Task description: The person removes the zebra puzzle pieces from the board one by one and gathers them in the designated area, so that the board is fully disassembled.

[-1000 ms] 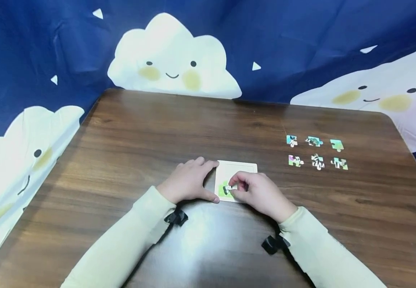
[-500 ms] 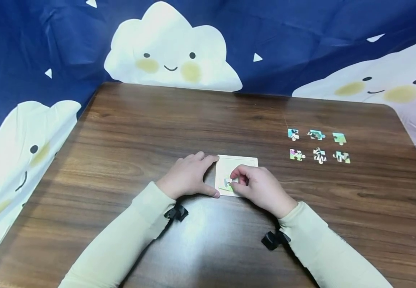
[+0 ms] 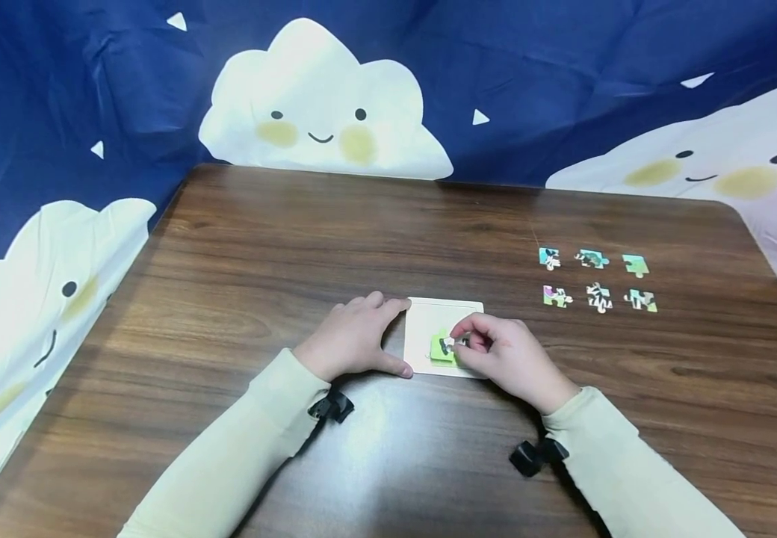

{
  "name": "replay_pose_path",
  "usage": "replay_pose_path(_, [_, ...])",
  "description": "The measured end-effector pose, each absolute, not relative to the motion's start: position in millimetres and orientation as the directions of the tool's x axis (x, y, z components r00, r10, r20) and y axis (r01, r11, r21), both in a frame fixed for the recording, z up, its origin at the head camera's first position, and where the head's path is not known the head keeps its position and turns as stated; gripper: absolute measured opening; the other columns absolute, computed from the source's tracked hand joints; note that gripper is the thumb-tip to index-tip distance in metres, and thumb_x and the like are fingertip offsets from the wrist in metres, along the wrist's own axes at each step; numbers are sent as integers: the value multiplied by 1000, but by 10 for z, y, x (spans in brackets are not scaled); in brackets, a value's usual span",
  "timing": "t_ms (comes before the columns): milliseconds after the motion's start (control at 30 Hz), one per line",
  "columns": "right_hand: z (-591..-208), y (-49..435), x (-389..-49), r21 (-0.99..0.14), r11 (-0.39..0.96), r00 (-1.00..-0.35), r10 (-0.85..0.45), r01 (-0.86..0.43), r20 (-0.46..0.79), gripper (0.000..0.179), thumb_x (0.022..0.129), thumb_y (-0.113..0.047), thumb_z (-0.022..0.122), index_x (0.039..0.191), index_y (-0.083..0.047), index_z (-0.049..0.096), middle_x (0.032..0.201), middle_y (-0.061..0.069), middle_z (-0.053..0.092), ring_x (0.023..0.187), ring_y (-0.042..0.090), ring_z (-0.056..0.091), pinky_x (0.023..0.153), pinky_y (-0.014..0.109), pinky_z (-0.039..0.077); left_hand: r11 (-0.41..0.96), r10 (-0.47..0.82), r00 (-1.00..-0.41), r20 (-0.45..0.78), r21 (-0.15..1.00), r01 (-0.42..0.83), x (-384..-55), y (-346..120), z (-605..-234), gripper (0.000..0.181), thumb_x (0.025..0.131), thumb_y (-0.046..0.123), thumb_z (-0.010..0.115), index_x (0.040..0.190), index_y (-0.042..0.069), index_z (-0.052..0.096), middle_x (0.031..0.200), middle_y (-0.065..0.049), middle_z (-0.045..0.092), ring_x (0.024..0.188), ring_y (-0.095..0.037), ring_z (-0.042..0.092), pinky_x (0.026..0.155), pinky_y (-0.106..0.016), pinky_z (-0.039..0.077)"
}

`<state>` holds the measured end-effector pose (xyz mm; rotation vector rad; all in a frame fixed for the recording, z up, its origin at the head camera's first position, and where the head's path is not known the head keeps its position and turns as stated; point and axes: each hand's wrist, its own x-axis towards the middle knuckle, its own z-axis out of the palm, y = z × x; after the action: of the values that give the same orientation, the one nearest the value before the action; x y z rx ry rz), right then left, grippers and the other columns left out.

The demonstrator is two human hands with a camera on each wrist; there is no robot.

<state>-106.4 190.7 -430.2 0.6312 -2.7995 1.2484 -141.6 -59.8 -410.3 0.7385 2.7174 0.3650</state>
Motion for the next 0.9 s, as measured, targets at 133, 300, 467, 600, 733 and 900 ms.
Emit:
replay_pose_path(133, [-4310,1980,-1063,-736,579,-922,-351,-352,164,14,84,-6,75,91,-17,71,62,-13,42,55,3,39,56,22,37,834,526,-822,-220,325,447,-1408,-590,-4095,105,68,67,81,154,23,41,130,-4,54,117,-26,54,94,-48,44])
replay_pose_path(300, [-4322,2093,-1075,-732,587,-926,-339,-345,164,16,83,-5,76,92,-17,71,63,-12,42,55,3,39,56,21,36,831,530,-822,-208,320,455,-1404,-591,-4097,105,68,67,81,154,23,41,130,-4,55,115,-26,55,92,-48,44])
replay_pose_path(467, [-4330,2241,-1073,-725,615,-941,-306,-310,143,14,85,-5,75,92,-17,72,64,-10,43,56,5,40,57,22,35,831,530,-824,-201,319,457,-1407,-601,-4106,104,68,67,81,153,23,41,129,-3,55,115,-26,55,92,-48,45])
replay_pose_path(600, [-4326,2353,-1045,-728,626,-953,-277,-279,126,13,86,-6,75,93,-17,72,64,-9,45,56,5,41,57,22,36,833,527,-825,-205,317,454,-1409,-603,-4112,105,67,67,81,153,23,41,130,-3,55,116,-25,55,92,-47,44])
replay_pose_path(733, [-4308,2461,-1017,-728,632,-956,-269,-265,115,15,85,-5,75,93,-17,72,65,-9,46,56,5,41,57,22,36,833,527,-826,-201,317,454,-1409,-602,-4116,105,67,67,81,153,24,41,129,-3,55,115,-25,55,91,-47,45])
replay_pose_path(900, [-4292,2588,-1000,-707,650,-952,-288,-278,109,15,85,-6,77,93,-17,72,65,-10,45,56,6,41,57,22,35,833,527,-826,-201,316,454,-1407,-600,-4123,105,67,68,81,153,24,42,125,-2,56,112,-24,55,89,-46,44])
